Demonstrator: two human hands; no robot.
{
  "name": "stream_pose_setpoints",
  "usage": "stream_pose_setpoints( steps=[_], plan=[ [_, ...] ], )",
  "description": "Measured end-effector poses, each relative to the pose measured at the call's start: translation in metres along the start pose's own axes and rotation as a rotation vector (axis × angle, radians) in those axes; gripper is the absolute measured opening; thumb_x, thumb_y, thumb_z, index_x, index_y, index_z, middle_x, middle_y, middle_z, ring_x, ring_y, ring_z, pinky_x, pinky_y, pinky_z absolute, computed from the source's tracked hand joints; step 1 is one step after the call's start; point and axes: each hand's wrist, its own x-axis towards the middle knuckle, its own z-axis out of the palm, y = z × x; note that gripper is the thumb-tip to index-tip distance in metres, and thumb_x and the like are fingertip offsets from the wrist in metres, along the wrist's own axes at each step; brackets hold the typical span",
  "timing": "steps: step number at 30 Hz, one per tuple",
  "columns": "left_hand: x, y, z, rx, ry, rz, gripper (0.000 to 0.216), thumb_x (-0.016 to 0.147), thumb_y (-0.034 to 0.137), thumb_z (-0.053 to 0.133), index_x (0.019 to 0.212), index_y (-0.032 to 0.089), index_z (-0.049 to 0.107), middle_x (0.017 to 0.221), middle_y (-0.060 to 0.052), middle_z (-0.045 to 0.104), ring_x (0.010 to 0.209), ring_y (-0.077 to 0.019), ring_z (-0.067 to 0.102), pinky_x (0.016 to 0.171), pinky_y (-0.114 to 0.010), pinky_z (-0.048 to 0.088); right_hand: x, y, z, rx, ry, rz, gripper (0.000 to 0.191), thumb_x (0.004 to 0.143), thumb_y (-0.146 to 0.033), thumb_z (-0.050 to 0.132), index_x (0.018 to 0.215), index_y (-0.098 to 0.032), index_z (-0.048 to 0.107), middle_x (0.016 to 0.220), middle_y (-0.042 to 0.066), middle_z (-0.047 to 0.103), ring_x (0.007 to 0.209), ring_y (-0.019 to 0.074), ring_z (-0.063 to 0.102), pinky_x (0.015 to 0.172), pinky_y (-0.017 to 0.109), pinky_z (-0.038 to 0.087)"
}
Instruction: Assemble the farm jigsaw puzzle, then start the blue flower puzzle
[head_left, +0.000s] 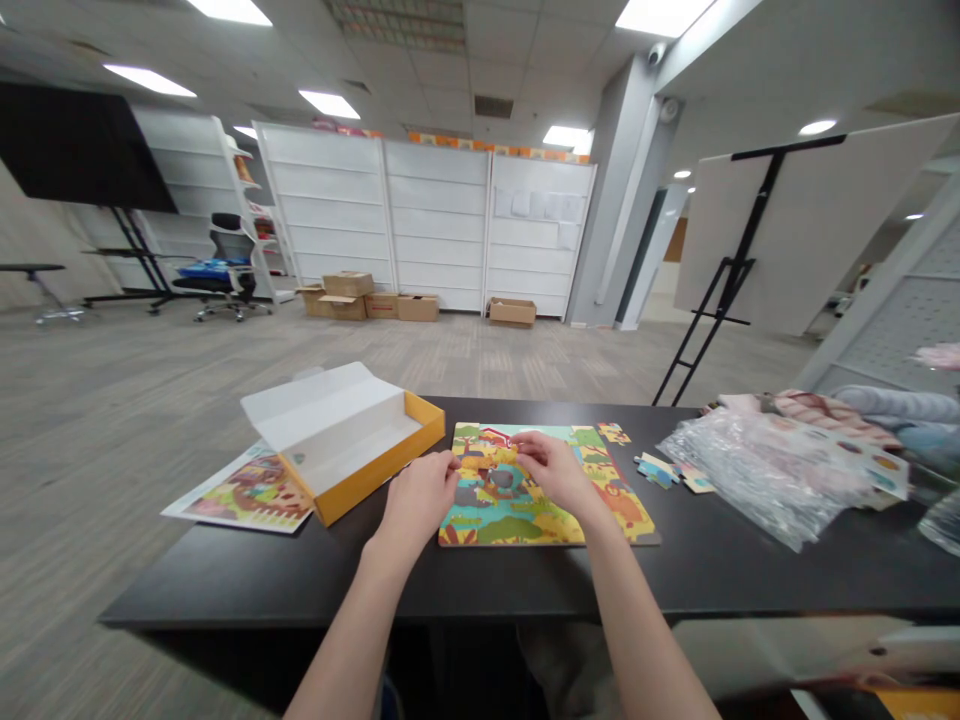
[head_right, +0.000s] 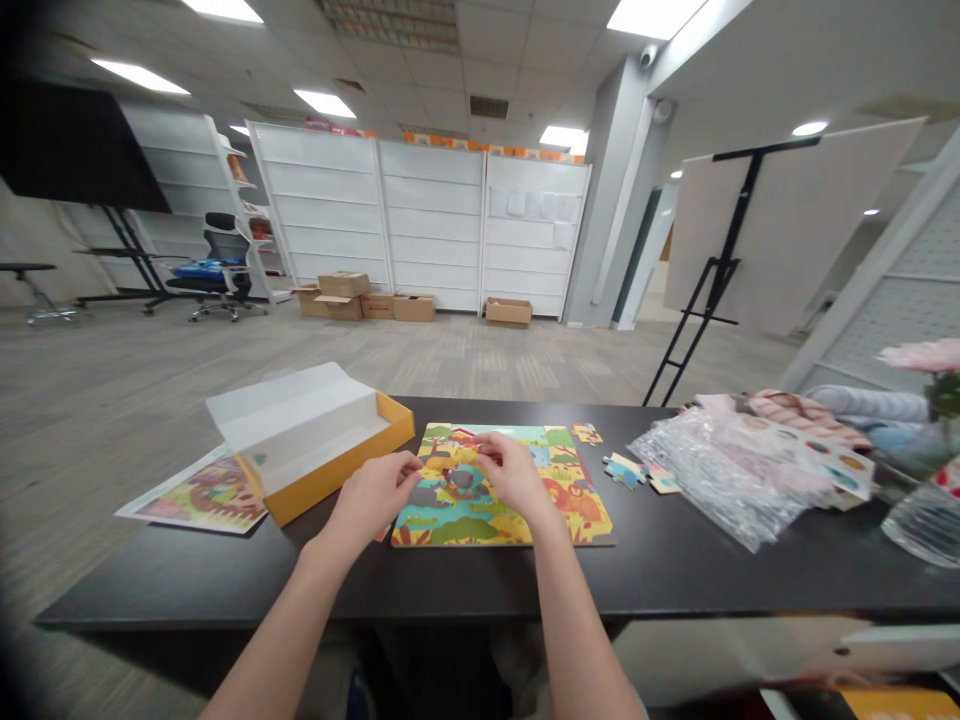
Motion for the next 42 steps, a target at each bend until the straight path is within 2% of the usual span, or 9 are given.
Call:
stream_pose_setpoints(
  steps=[3, 8, 10, 15, 28, 30, 35, 37, 42],
  plan=[
    [-0.003, 0.002, 0.002, 0.009, -0.007, 0.009, 0.021, 0.094, 0.029, 0.052, 0.104, 0.026, 0.070, 0.107, -0.004, 0.077, 0.097, -0.0222, 0.071, 0.075, -0.029, 0.050, 0.005, 0.000, 0.010, 0.004, -0.051, -0.008, 0.025, 0.084, -0.018, 0.058, 0.103, -0.017, 0.073, 0.093, 0.008, 0.077, 0.086, 0.0210, 0.072, 0.083, 0.035, 0.058],
    [-0.008, 0.006, 0.004, 0.038, -0.002, 0.046, 0.021, 0.096, 0.032, 0.050, 0.099, 0.026, 0.070, 0.103, -0.004, 0.076, 0.096, -0.0235, 0.071, 0.076, -0.031, 0.050, 0.009, 0.000, 0.019, 0.016, -0.061, -0.014, 0.030, 0.085, -0.016, 0.055, 0.107, -0.017, 0.074, 0.102, 0.009, 0.077, 0.091, 0.0207, 0.072, 0.088, 0.037, 0.057],
    [-0.008, 0.005, 0.005, 0.035, -0.004, 0.055, 0.021, 0.096, 0.032, 0.050, 0.100, 0.026, 0.070, 0.105, -0.003, 0.075, 0.098, -0.0237, 0.070, 0.077, -0.031, 0.050, 0.008, 0.001, 0.019, 0.006, -0.068, -0.029, 0.031, 0.085, -0.017, 0.054, 0.108, -0.019, 0.075, 0.101, 0.007, 0.077, 0.090, 0.0198, 0.072, 0.087, 0.036, 0.057],
    [-0.007, 0.003, 0.007, 0.043, -0.011, 0.076, 0.020, 0.096, 0.033, 0.052, 0.104, 0.025, 0.069, 0.108, -0.004, 0.074, 0.100, -0.0242, 0.069, 0.079, -0.031, 0.051, 0.007, 0.003, 0.017, -0.139, -0.085, -0.055, 0.037, 0.086, -0.017, 0.050, 0.114, -0.018, 0.075, 0.090, 0.005, 0.075, 0.072, 0.0160, 0.063, 0.075, 0.032, 0.054],
    [-0.011, 0.007, 0.005, 0.097, -0.015, 0.110, 0.021, 0.095, 0.030, 0.051, 0.104, 0.024, 0.069, 0.106, -0.006, 0.071, 0.100, -0.0259, 0.068, 0.079, -0.034, 0.053, 0.004, -0.002, 0.013, -0.125, -0.125, -0.042, 0.040, 0.089, -0.019, 0.047, 0.120, -0.017, 0.074, 0.091, 0.005, 0.074, 0.075, 0.0164, 0.061, 0.078, 0.032, 0.052],
    [-0.011, 0.007, 0.005, 0.102, -0.014, 0.116, 0.021, 0.095, 0.030, 0.051, 0.104, 0.024, 0.069, 0.106, -0.006, 0.071, 0.100, -0.0261, 0.068, 0.078, -0.034, 0.053, 0.004, -0.001, 0.013, -0.118, -0.117, -0.048, 0.039, 0.089, -0.019, 0.049, 0.118, -0.019, 0.074, 0.093, 0.005, 0.075, 0.078, 0.0170, 0.063, 0.079, 0.032, 0.052],
    [-0.010, 0.005, 0.008, 0.105, -0.010, 0.119, 0.020, 0.095, 0.031, 0.052, 0.103, 0.025, 0.069, 0.105, -0.006, 0.071, 0.099, -0.0260, 0.068, 0.077, -0.034, 0.053, 0.005, 0.006, 0.017, -0.084, -0.140, -0.038, 0.038, 0.087, -0.019, 0.051, 0.117, -0.022, 0.074, 0.114, 0.006, 0.075, 0.093, 0.0202, 0.069, 0.084, 0.035, 0.055],
    [-0.009, 0.005, 0.008, 0.109, -0.007, 0.116, 0.020, 0.095, 0.031, 0.052, 0.103, 0.025, 0.069, 0.105, -0.006, 0.071, 0.099, -0.0259, 0.068, 0.076, -0.033, 0.053, 0.005, 0.008, 0.020, -0.090, -0.140, -0.033, 0.040, 0.085, -0.017, 0.054, 0.120, -0.023, 0.072, 0.116, 0.007, 0.074, 0.099, 0.0211, 0.069, 0.084, 0.035, 0.055],
    [-0.009, 0.008, 0.007, 0.121, -0.009, 0.115, 0.022, 0.096, 0.033, 0.050, 0.104, 0.024, 0.069, 0.104, -0.007, 0.070, 0.099, -0.0262, 0.067, 0.076, -0.034, 0.052, 0.002, 0.002, 0.023, -0.230, -0.149, -0.045, 0.046, 0.078, -0.019, 0.071, 0.124, -0.020, 0.067, 0.119, 0.010, 0.072, 0.107, 0.0246, 0.066, 0.091, 0.039, 0.052]
  ],
)
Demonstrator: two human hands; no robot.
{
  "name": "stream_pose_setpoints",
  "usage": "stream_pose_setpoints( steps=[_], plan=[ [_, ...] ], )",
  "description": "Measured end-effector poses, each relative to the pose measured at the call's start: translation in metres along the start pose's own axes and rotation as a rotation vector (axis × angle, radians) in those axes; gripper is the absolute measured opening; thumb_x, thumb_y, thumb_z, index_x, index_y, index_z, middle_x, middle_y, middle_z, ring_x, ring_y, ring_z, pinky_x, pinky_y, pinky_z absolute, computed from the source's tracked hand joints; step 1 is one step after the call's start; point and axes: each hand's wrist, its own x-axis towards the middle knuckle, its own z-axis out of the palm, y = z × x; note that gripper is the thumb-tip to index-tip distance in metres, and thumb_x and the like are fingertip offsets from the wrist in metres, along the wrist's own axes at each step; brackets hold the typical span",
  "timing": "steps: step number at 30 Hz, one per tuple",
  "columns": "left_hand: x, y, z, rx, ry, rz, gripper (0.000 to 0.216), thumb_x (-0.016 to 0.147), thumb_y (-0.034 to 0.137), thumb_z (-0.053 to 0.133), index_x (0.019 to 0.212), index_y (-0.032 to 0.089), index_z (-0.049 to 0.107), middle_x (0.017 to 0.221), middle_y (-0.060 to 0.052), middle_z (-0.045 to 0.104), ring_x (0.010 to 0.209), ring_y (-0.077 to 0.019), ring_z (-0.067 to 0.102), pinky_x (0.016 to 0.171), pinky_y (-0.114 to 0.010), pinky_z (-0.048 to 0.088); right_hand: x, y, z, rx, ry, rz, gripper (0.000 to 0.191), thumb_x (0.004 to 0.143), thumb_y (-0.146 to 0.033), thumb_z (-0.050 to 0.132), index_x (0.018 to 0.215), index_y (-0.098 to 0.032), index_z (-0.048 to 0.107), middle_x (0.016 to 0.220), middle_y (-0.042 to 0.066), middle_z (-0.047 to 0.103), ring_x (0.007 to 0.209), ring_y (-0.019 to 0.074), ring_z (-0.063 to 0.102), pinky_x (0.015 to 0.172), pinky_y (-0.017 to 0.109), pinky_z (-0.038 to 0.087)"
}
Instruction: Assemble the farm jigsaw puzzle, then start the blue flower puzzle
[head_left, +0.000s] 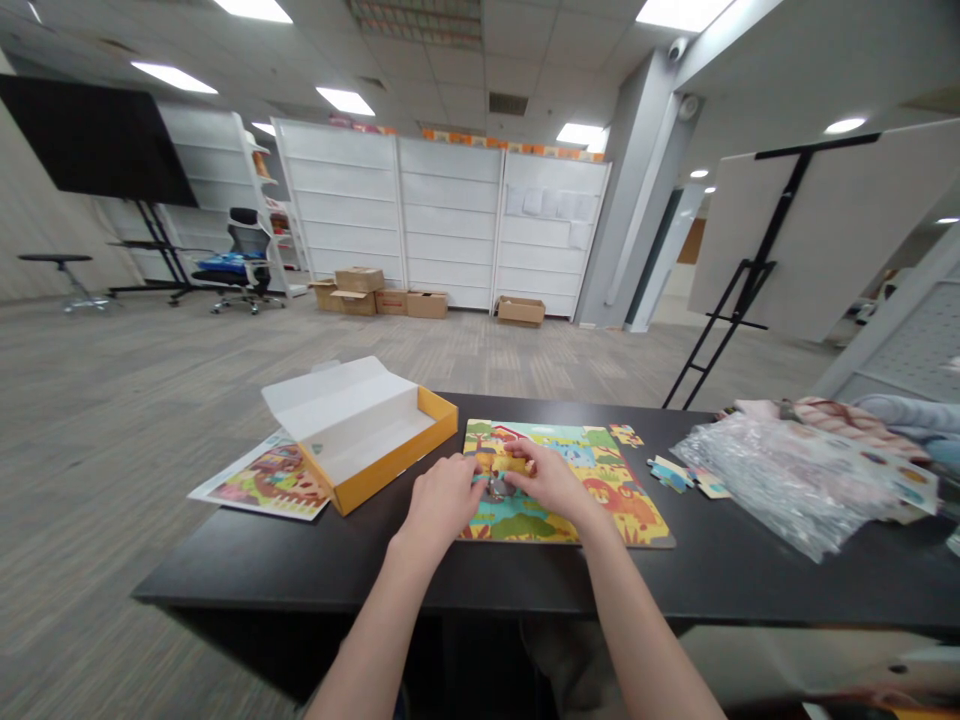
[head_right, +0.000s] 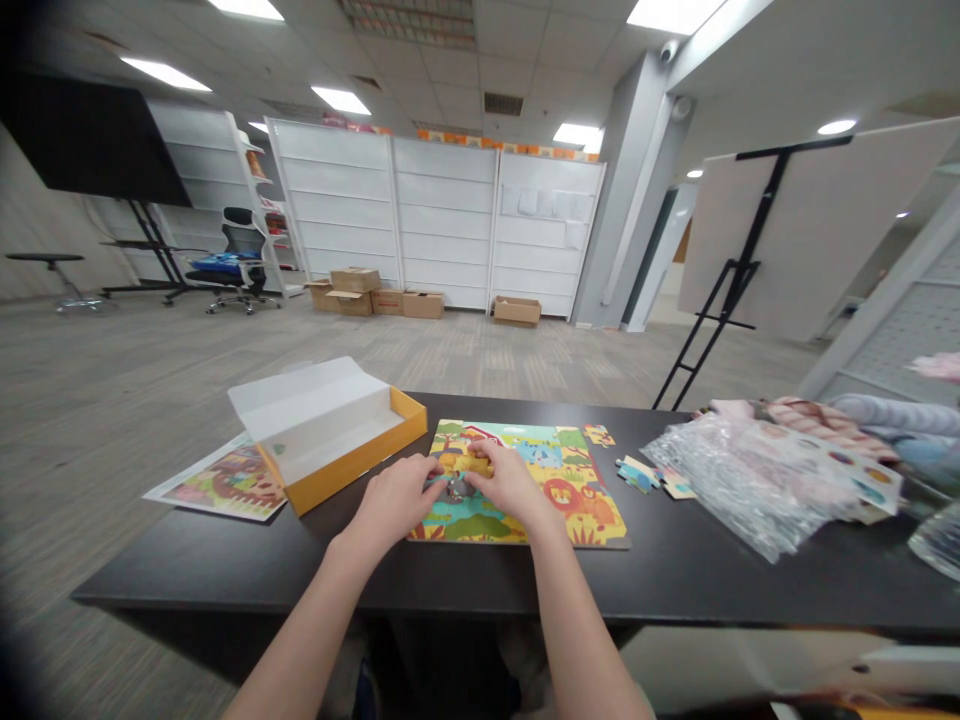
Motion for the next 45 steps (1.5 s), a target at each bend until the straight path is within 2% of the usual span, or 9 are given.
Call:
stream_pose_setpoints(
  steps=[5, 11, 14, 16, 20, 29, 34, 40, 45],
  plan=[
    [-0.002, 0.001, -0.002, -0.005, -0.018, -0.004, 0.022, 0.095, 0.036, 0.053, 0.104, 0.023, 0.069, 0.105, -0.007, 0.069, 0.100, -0.0267, 0.066, 0.077, -0.035, 0.053, -0.003, -0.004, 0.000, -0.183, -0.053, -0.036, 0.048, 0.076, -0.029, 0.082, 0.121, -0.021, 0.070, 0.122, 0.012, 0.068, 0.118, 0.0311, 0.059, 0.104, 0.049, 0.044],
    [-0.001, 0.002, 0.001, -0.013, -0.019, 0.029, 0.024, 0.093, 0.037, 0.058, 0.109, 0.022, 0.069, 0.110, -0.008, 0.068, 0.106, -0.0270, 0.063, 0.082, -0.035, 0.053, -0.003, -0.002, 0.005, -0.247, -0.079, -0.059, 0.035, 0.081, -0.032, 0.080, 0.114, -0.021, 0.074, 0.116, 0.011, 0.066, 0.117, 0.0303, 0.058, 0.105, 0.046, 0.042],
    [0.001, 0.001, 0.005, -0.020, -0.018, 0.096, 0.028, 0.095, 0.033, 0.056, 0.119, 0.023, 0.066, 0.121, -0.008, 0.067, 0.111, -0.0271, 0.060, 0.089, -0.037, 0.052, -0.007, -0.001, -0.004, -0.235, -0.039, -0.034, 0.035, 0.082, -0.028, 0.078, 0.116, -0.020, 0.073, 0.115, 0.011, 0.066, 0.112, 0.0279, 0.061, 0.100, 0.042, 0.046],
    [0.002, -0.001, 0.010, -0.024, -0.015, 0.159, 0.032, 0.096, 0.030, 0.053, 0.126, 0.026, 0.064, 0.132, -0.007, 0.064, 0.117, -0.0276, 0.057, 0.095, -0.041, 0.050, -0.012, 0.002, -0.015, -0.234, 0.024, -0.016, 0.028, 0.086, -0.023, 0.072, 0.114, -0.019, 0.073, 0.110, 0.011, 0.067, 0.105, 0.0250, 0.063, 0.095, 0.039, 0.048],
    [0.004, -0.003, 0.019, -0.024, -0.039, 0.244, 0.039, 0.098, 0.022, 0.048, 0.133, 0.032, 0.060, 0.147, -0.002, 0.056, 0.128, -0.0280, 0.052, 0.101, -0.046, 0.048, -0.022, 0.007, -0.034, -0.260, 0.081, -0.014, 0.017, 0.092, -0.020, 0.062, 0.101, -0.019, 0.077, 0.102, 0.009, 0.072, 0.098, 0.0237, 0.066, 0.094, 0.039, 0.048],
    [0.008, -0.001, 0.022, -0.006, -0.082, 0.263, 0.038, 0.099, 0.020, 0.043, 0.126, 0.035, 0.065, 0.144, -0.001, 0.059, 0.131, -0.0305, 0.051, 0.100, -0.050, 0.051, -0.025, -0.003, -0.017, -0.246, -0.092, -0.072, 0.020, 0.087, -0.016, 0.066, 0.104, -0.019, 0.078, 0.115, 0.011, 0.074, 0.112, 0.0252, 0.066, 0.102, 0.038, 0.047],
    [0.009, 0.000, 0.022, -0.010, -0.089, 0.244, 0.039, 0.099, 0.020, 0.043, 0.126, 0.033, 0.067, 0.142, -0.002, 0.061, 0.131, -0.0297, 0.051, 0.102, -0.049, 0.050, -0.024, -0.005, -0.016, -0.253, -0.135, -0.065, 0.020, 0.088, -0.015, 0.064, 0.102, -0.018, 0.078, 0.109, 0.010, 0.076, 0.117, 0.0254, 0.064, 0.104, 0.038, 0.045],
    [0.008, 0.005, 0.019, -0.009, -0.071, 0.242, 0.030, 0.098, 0.025, 0.049, 0.120, 0.028, 0.070, 0.136, -0.005, 0.065, 0.127, -0.0295, 0.054, 0.100, -0.048, 0.050, -0.023, -0.008, -0.018, -0.238, -0.136, -0.073, 0.015, 0.088, -0.015, 0.064, 0.090, -0.019, 0.079, 0.104, 0.008, 0.075, 0.109, 0.0229, 0.065, 0.097, 0.032, 0.047],
    [0.008, 0.012, 0.014, -0.010, -0.044, 0.234, 0.024, 0.099, 0.032, 0.053, 0.111, 0.024, 0.071, 0.128, -0.006, 0.068, 0.121, -0.0289, 0.058, 0.098, -0.045, 0.050, -0.027, -0.019, -0.025, -0.315, -0.143, 0.017, 0.016, 0.090, -0.019, 0.063, 0.086, -0.018, 0.079, 0.094, 0.008, 0.073, 0.092, 0.0208, 0.065, 0.085, 0.030, 0.047]
  ],
)
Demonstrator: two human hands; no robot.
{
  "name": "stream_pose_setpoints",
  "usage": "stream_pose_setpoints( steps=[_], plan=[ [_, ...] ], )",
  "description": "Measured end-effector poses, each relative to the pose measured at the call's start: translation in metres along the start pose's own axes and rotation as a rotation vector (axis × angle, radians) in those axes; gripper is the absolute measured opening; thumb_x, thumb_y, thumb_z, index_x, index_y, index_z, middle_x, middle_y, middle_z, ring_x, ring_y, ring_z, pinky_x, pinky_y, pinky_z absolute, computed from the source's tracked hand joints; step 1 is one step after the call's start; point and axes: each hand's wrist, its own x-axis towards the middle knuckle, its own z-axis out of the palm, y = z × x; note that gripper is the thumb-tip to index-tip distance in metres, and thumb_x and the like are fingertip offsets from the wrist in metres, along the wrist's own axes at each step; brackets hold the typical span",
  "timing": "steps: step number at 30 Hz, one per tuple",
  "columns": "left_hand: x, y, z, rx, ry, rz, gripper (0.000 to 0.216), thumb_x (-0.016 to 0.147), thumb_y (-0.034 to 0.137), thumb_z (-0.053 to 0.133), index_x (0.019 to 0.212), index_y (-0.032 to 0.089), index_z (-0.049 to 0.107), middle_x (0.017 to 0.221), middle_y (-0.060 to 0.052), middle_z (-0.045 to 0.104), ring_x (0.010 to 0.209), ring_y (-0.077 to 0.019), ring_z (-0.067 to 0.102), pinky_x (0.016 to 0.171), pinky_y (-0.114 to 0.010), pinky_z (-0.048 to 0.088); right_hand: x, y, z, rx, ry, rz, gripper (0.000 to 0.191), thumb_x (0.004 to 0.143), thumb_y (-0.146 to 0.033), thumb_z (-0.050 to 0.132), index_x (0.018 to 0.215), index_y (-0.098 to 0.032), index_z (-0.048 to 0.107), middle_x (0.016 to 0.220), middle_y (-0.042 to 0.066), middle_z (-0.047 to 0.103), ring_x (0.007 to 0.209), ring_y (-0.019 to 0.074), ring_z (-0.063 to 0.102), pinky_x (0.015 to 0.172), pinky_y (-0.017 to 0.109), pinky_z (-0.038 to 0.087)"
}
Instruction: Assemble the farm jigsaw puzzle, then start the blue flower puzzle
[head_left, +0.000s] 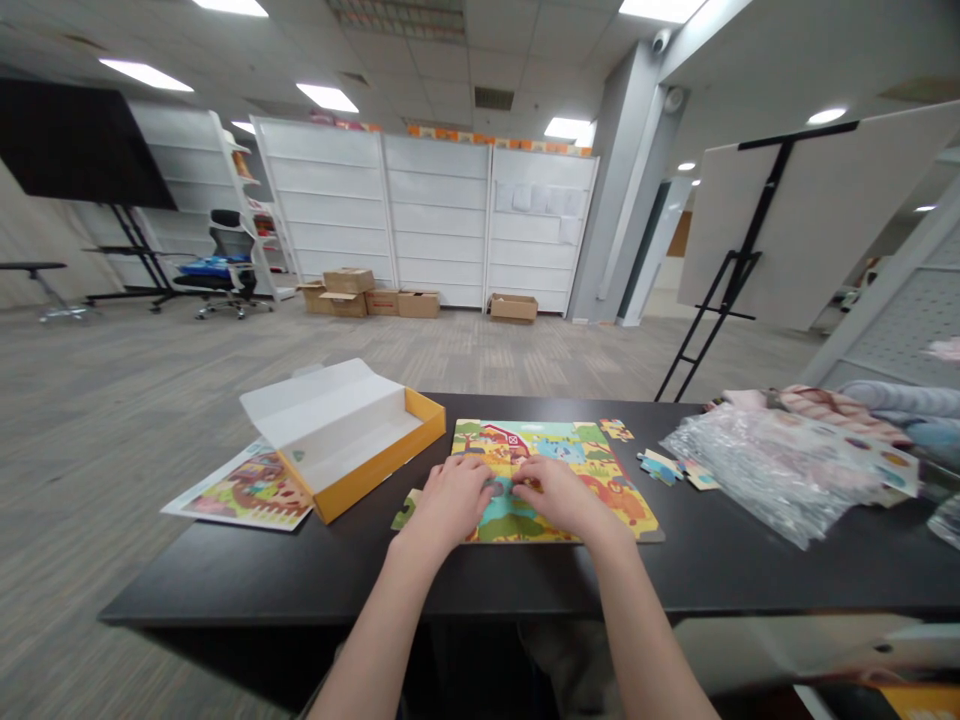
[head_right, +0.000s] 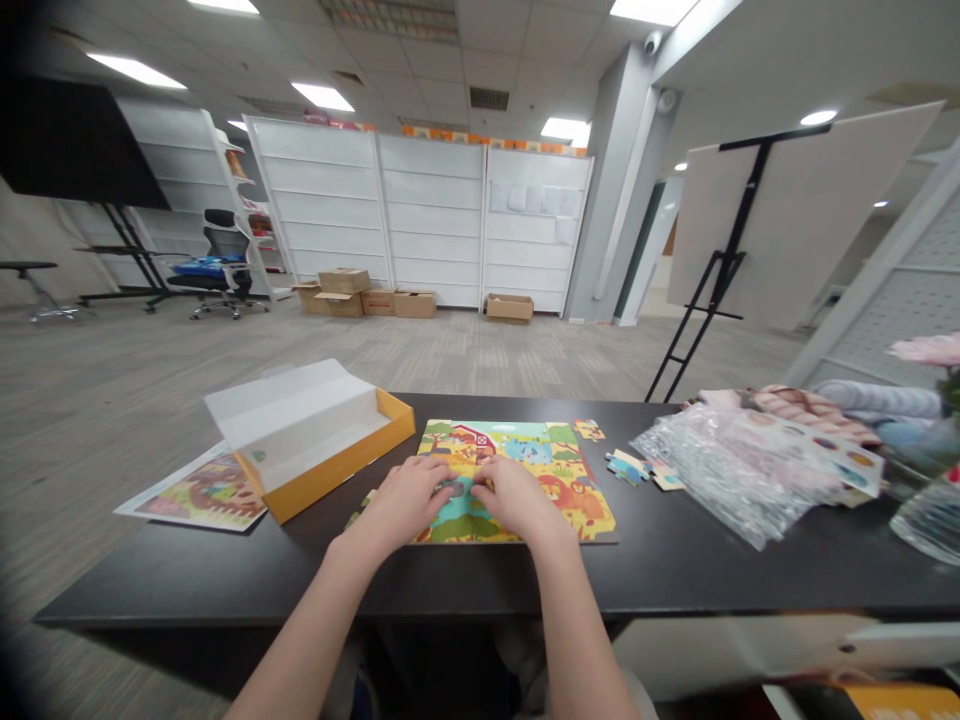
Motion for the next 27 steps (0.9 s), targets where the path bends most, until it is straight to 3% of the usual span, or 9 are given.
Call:
stream_pose_setpoints(
  steps=[8, 20, 23, 27],
  plan=[
    [0.003, 0.005, -0.002, 0.020, 0.013, -0.040, 0.022, 0.098, 0.037, 0.054, 0.105, 0.023, 0.070, 0.125, -0.007, 0.068, 0.118, -0.0291, 0.059, 0.095, -0.045, 0.050, 0.001, -0.005, 0.000, -0.118, -0.028, 0.105, 0.025, 0.093, -0.025, 0.058, 0.080, -0.019, 0.078, 0.093, 0.009, 0.071, 0.089, 0.0215, 0.065, 0.080, 0.029, 0.044],
    [0.005, 0.003, 0.001, 0.015, -0.034, -0.065, 0.025, 0.100, 0.037, 0.050, 0.116, 0.026, 0.066, 0.133, -0.007, 0.064, 0.122, -0.0274, 0.056, 0.097, -0.043, 0.047, -0.006, -0.003, -0.004, 0.004, 0.003, 0.048, 0.019, 0.091, -0.025, 0.061, 0.088, -0.020, 0.079, 0.094, 0.008, 0.073, 0.091, 0.0208, 0.065, 0.082, 0.029, 0.045],
    [0.005, 0.004, -0.001, 0.010, -0.045, -0.053, 0.026, 0.100, 0.037, 0.049, 0.117, 0.027, 0.066, 0.133, -0.007, 0.063, 0.123, -0.0277, 0.056, 0.097, -0.043, 0.047, -0.015, 0.013, -0.015, 0.035, 0.071, 0.069, 0.021, 0.092, -0.028, 0.059, 0.093, -0.021, 0.079, 0.096, 0.008, 0.075, 0.092, 0.0217, 0.066, 0.083, 0.030, 0.047],
    [0.006, 0.007, -0.008, 0.015, -0.098, -0.053, 0.027, 0.099, 0.036, 0.049, 0.116, 0.026, 0.067, 0.131, -0.009, 0.064, 0.123, -0.0295, 0.056, 0.096, -0.044, 0.048, -0.037, 0.073, -0.044, -0.122, 0.179, 0.277, 0.026, 0.092, -0.027, 0.055, 0.099, -0.019, 0.078, 0.106, 0.010, 0.076, 0.093, 0.0232, 0.069, 0.086, 0.032, 0.048]
  ],
)
